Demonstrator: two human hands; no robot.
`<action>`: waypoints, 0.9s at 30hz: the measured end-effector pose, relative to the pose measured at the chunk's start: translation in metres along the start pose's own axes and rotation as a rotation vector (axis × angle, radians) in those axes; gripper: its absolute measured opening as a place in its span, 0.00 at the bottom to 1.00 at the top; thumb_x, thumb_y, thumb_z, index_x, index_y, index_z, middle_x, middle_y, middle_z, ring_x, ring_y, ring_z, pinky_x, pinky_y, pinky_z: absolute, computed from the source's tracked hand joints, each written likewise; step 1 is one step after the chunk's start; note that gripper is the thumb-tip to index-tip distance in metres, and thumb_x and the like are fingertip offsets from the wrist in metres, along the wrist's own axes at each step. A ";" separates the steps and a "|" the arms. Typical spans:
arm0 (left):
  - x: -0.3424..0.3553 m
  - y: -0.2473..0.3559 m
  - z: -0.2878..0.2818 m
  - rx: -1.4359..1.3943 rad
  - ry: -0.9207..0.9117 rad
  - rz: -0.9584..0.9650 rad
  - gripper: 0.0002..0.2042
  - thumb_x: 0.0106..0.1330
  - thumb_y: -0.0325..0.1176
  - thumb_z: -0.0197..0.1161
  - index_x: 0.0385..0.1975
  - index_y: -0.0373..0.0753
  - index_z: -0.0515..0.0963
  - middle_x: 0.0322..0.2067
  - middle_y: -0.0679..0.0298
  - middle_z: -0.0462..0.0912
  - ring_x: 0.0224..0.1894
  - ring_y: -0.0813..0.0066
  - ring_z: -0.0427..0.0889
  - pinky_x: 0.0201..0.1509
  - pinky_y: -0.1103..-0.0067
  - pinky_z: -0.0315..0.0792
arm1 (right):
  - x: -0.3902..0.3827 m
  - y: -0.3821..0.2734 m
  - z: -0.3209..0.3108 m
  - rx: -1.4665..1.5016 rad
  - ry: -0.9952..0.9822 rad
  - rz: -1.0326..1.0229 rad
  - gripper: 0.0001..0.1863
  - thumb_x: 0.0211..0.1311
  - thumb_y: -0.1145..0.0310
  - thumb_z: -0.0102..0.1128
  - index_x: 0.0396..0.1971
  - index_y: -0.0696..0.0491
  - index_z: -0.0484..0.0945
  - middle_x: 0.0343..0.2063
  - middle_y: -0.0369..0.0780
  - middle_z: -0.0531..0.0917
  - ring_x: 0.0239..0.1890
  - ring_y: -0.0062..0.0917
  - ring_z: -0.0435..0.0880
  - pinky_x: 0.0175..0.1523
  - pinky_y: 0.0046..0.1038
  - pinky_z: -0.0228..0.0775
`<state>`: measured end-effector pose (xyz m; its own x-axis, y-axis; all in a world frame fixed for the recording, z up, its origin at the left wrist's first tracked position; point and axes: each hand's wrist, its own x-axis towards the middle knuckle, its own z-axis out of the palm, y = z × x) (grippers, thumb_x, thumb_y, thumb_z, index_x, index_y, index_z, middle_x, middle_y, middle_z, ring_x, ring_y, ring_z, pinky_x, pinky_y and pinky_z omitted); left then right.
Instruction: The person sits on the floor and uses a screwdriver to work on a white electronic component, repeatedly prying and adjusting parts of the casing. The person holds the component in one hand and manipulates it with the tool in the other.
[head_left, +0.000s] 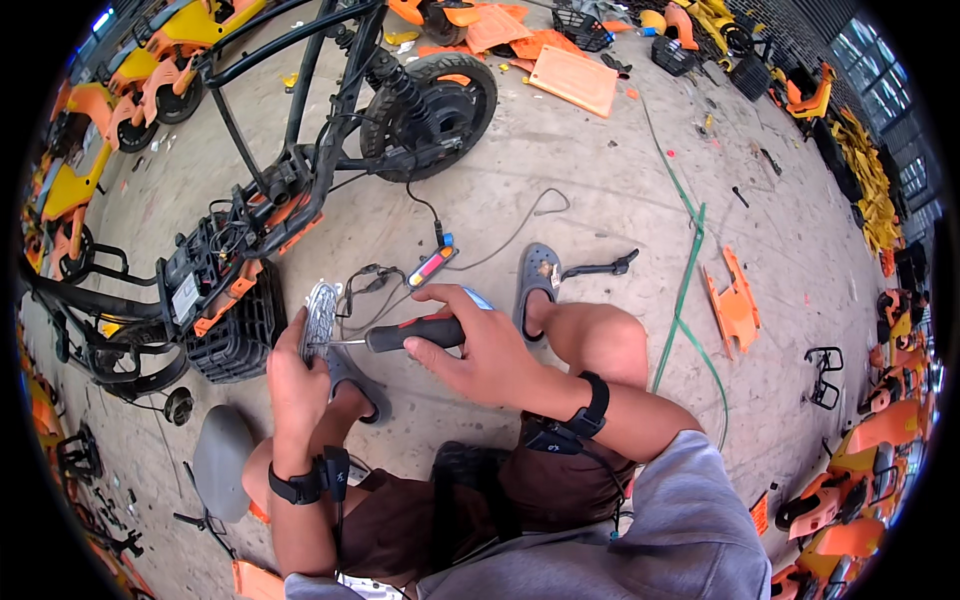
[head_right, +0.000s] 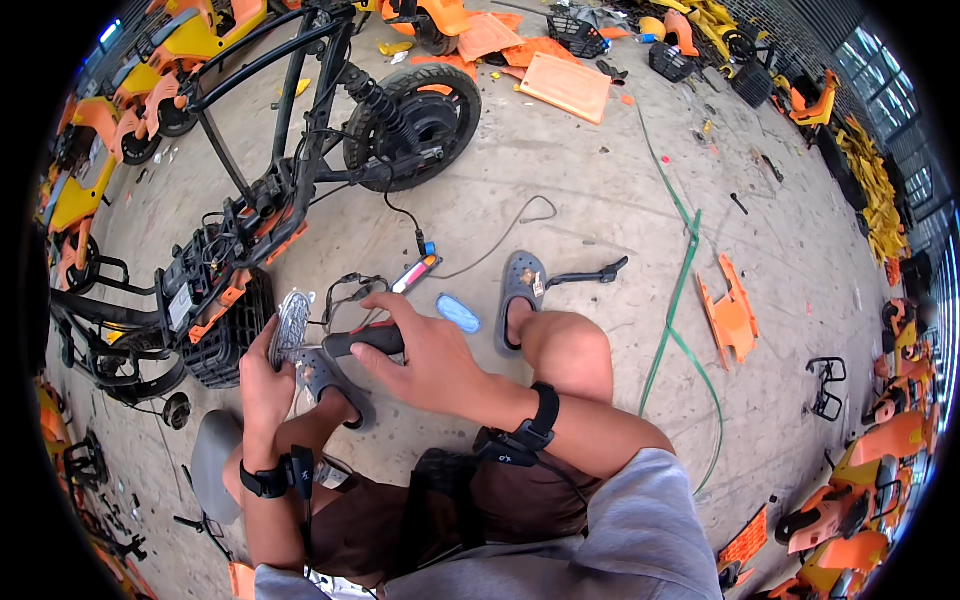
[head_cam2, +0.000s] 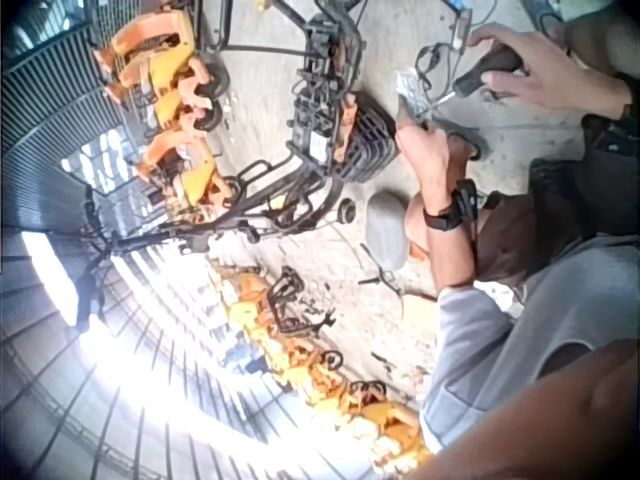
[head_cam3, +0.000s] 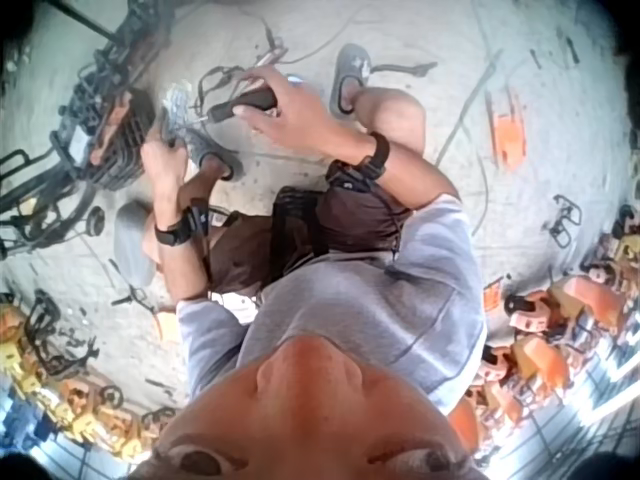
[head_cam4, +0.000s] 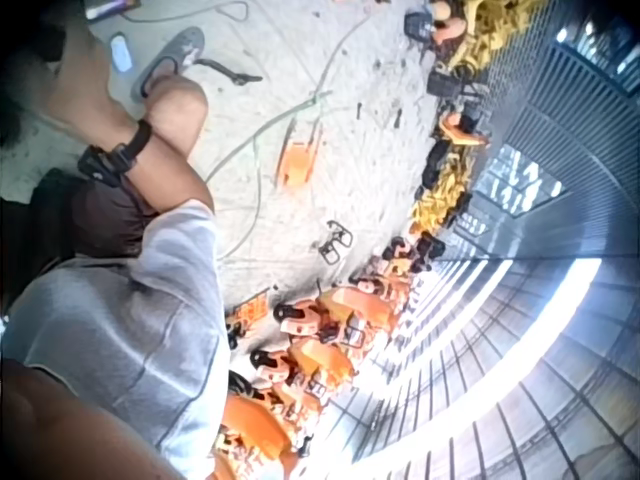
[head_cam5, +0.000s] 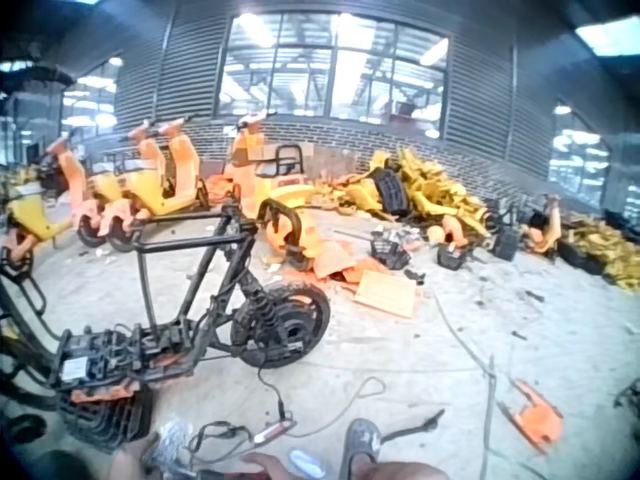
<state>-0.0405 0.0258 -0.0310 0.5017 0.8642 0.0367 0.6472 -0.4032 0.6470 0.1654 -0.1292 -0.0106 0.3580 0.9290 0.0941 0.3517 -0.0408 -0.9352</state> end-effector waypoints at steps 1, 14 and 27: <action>-0.001 -0.001 0.000 -0.002 0.008 0.015 0.30 0.51 0.14 0.53 0.61 0.28 0.72 0.49 0.38 0.81 0.52 0.44 0.81 0.57 0.66 0.73 | 0.000 0.000 0.001 0.026 0.002 0.027 0.28 0.62 0.59 0.69 0.58 0.51 0.70 0.35 0.41 0.86 0.27 0.26 0.85 0.30 0.24 0.74; -0.002 -0.009 -0.001 0.034 0.042 0.066 0.30 0.50 0.13 0.51 0.59 0.28 0.74 0.50 0.39 0.80 0.53 0.43 0.80 0.60 0.65 0.71 | 0.002 0.006 0.006 -0.003 -0.036 0.000 0.20 0.65 0.58 0.68 0.47 0.56 0.76 0.31 0.40 0.87 0.23 0.18 0.81 0.30 0.21 0.73; 0.000 0.007 -0.001 -0.054 0.035 0.103 0.30 0.51 0.13 0.52 0.60 0.30 0.73 0.50 0.40 0.80 0.54 0.42 0.79 0.59 0.65 0.72 | 0.003 0.009 -0.002 0.067 0.071 0.047 0.17 0.62 0.59 0.70 0.43 0.53 0.78 0.27 0.36 0.85 0.23 0.15 0.80 0.29 0.20 0.70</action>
<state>-0.0360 0.0234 -0.0256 0.5430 0.8295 0.1309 0.5609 -0.4742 0.6786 0.1714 -0.1271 -0.0177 0.4342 0.8980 0.0711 0.2753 -0.0571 -0.9597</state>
